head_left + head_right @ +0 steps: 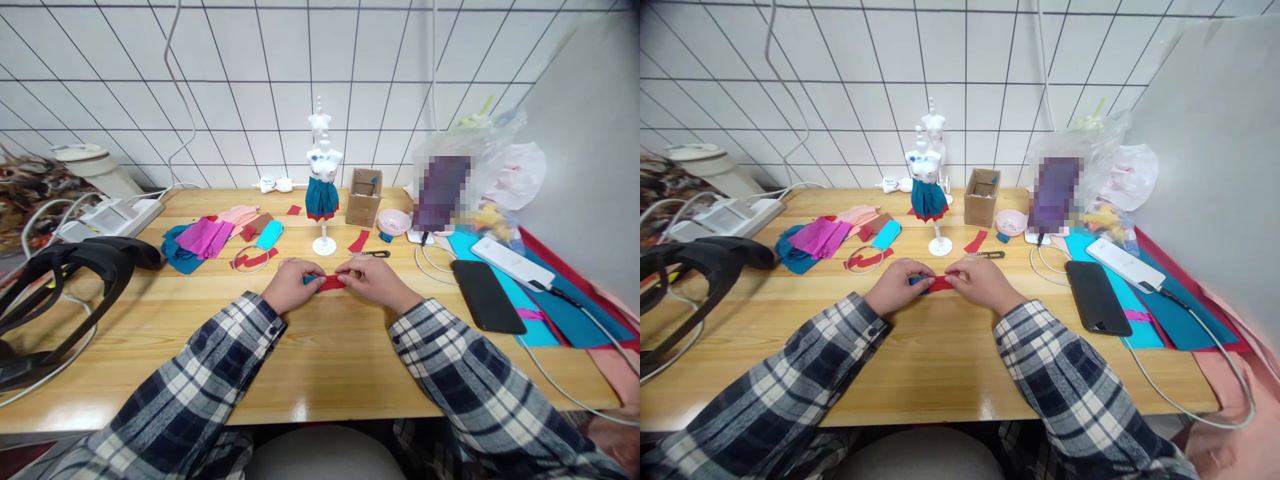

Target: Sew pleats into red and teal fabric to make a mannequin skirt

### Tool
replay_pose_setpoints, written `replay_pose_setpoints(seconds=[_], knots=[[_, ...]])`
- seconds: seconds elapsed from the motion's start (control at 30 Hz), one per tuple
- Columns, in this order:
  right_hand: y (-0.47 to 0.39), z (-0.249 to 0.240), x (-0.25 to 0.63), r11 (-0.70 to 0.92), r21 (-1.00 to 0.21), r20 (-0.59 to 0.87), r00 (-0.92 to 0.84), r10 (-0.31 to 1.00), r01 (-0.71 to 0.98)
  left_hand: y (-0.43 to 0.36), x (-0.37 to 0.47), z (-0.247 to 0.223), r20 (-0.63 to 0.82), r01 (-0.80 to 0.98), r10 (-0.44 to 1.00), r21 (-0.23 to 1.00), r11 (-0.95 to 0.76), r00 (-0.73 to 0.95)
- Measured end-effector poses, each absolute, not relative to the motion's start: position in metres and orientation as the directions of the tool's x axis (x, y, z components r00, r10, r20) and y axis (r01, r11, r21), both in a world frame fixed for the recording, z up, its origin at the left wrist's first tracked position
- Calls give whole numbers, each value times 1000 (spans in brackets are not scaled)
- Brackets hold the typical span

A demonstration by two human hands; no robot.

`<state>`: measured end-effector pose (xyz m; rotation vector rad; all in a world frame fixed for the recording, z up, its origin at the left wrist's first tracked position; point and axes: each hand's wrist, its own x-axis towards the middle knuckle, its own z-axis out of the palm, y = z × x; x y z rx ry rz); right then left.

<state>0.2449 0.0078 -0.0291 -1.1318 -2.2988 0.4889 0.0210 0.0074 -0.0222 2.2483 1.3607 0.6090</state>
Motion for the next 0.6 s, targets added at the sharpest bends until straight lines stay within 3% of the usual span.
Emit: replay_pose_setpoints(seconds=[0.2,0.3,0.4,0.6], knots=[[11,-36,246,457,-689,213,-446,869,562,9,19,-20,68,672,886,626,-396,458],[13,-38,246,355,-761,107,-435,894,543,11,17,-22,73,683,871,590,-430,485],[13,-39,246,336,-733,41,-455,890,591,11,17,-25,103,729,875,512,-454,473],[10,-38,242,448,-607,152,-458,876,656,10,18,-27,68,766,883,470,-438,464]])
